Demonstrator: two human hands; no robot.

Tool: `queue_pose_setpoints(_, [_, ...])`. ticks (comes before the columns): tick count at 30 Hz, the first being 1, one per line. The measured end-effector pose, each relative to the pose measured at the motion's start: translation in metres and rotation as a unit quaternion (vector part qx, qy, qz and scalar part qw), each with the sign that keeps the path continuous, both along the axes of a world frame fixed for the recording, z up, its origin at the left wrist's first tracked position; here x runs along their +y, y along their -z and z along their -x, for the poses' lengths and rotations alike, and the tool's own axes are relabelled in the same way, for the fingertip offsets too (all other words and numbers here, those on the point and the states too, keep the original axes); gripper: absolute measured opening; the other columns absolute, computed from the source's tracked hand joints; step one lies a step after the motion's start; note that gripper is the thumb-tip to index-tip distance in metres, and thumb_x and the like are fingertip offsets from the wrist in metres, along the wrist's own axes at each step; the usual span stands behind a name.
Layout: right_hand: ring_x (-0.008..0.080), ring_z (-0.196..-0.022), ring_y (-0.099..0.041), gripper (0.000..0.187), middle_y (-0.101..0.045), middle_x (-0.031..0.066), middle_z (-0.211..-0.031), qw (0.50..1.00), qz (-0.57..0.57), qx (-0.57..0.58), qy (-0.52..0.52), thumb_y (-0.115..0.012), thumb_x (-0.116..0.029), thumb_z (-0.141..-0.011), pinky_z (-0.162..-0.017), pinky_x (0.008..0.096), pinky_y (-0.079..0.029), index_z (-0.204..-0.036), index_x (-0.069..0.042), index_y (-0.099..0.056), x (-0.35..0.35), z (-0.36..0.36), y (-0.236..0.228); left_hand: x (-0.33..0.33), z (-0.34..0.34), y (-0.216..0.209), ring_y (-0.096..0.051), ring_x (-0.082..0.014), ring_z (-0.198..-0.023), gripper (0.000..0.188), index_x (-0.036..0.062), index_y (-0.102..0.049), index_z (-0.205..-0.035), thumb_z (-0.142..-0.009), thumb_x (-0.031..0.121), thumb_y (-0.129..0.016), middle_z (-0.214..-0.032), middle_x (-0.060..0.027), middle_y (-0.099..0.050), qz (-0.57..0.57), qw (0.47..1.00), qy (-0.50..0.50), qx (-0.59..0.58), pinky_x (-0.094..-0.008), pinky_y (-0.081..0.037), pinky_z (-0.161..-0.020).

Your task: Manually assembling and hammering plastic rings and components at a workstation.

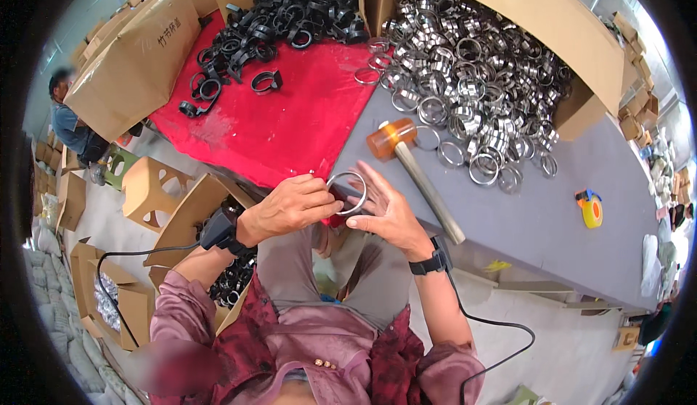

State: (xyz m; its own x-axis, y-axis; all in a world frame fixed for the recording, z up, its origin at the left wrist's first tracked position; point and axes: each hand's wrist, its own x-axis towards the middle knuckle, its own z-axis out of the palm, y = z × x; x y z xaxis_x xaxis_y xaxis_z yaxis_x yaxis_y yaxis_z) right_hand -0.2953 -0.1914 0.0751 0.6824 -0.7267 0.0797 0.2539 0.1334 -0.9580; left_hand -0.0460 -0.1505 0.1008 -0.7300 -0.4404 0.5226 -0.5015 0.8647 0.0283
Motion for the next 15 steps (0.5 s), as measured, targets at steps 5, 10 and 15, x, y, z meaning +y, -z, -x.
queue_pose_setpoints(5, [0.028,-0.135,-0.053,0.087,-0.052,0.0153,-0.147,1.0,0.022,-0.002,0.004,-0.085,0.001,-0.077,-0.114,0.0431,-0.046,-0.151,0.003,-0.04,0.033,-0.007,0.008,0.031,0.003,-0.001,-0.06,-0.0204,-0.088,0.034,0.0034,-0.07,-0.109,-0.076,0.013,-0.067,-0.096,-0.0048,-0.063,-0.009,1.0,0.026,-0.01,-0.0343,-0.049,-0.071])
queue_pose_setpoints(10, [0.0298,-0.127,-0.058,0.087,-0.057,0.0176,-0.139,0.948,0.243,0.104,0.179,-0.092,-0.009,-0.067,-0.107,0.0396,-0.049,-0.142,0.001,-0.05,0.065,-0.013,0.003,0.063,0.011,0.018,-0.066,-0.0283,-0.104,0.04,-0.0016,-0.065,-0.121,-0.082,0.0,-0.075,-0.116,-0.0117,-0.066,-0.08,0.967,-0.124,0.208,-0.037,-0.056,-0.091])
queue_pose_setpoints(15, [0.0371,-0.124,-0.058,0.085,-0.057,0.0206,-0.137,0.863,0.401,0.128,0.28,-0.092,-0.011,-0.065,-0.102,0.0421,-0.05,-0.139,-0.001,-0.052,0.083,-0.022,0.0,0.078,0.017,0.056,-0.067,-0.0152,-0.095,0.031,-0.0004,-0.058,-0.128,-0.104,0.019,-0.062,-0.108,-0.0093,-0.069,-0.523,0.607,-0.072,0.594,-0.0307,-0.055,-0.084])
